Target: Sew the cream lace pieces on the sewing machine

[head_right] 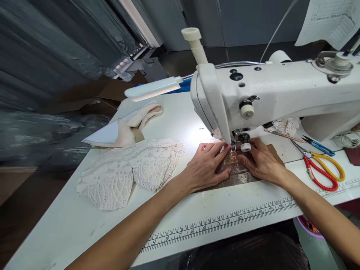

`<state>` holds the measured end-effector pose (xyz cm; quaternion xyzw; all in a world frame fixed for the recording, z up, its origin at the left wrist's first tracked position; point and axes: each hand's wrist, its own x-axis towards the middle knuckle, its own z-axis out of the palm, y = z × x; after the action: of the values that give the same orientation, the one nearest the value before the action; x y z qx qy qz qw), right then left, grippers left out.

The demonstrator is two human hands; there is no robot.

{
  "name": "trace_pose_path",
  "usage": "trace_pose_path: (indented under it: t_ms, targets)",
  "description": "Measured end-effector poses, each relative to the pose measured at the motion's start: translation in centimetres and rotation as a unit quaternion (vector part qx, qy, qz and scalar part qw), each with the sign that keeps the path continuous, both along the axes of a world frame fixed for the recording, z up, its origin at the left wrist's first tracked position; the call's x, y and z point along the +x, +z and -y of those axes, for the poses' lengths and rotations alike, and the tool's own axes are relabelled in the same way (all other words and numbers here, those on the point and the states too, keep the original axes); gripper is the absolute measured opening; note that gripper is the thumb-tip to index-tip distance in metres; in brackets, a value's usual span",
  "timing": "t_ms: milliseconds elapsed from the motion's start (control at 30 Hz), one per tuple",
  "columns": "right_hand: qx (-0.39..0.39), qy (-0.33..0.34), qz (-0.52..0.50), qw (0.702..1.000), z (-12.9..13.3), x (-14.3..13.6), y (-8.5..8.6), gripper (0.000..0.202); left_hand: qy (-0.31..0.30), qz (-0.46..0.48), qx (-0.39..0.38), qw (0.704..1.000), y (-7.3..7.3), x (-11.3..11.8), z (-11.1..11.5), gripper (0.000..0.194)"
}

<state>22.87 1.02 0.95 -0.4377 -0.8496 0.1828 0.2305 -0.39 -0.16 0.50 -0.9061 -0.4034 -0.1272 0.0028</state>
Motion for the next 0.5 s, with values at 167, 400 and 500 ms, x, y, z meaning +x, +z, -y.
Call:
trace_pose_path:
  t_ms: [167, 400, 500]
  targets:
    - [0.033, -0.009, 0.029, 0.999, 0.17, 0.07, -0.83, 0.03, 0.005, 0.019, -0.02, 1.0, -0.41, -0.22, -0.14, 0.06]
    - [0.072, -0.013, 0.052, 0.996, 0.41, -0.14, -0.89, 0.035, 0.024, 0.068, -0.027, 0.997, -0.41, 0.08, 0.12, 0.07]
    - [0.089, -0.008, 0.068, 0.994, 0.43, -0.1, -0.97, 0.037, 0.034, 0.096, -0.046, 0.994, -0.16, 0.22, -0.2, 0.07]
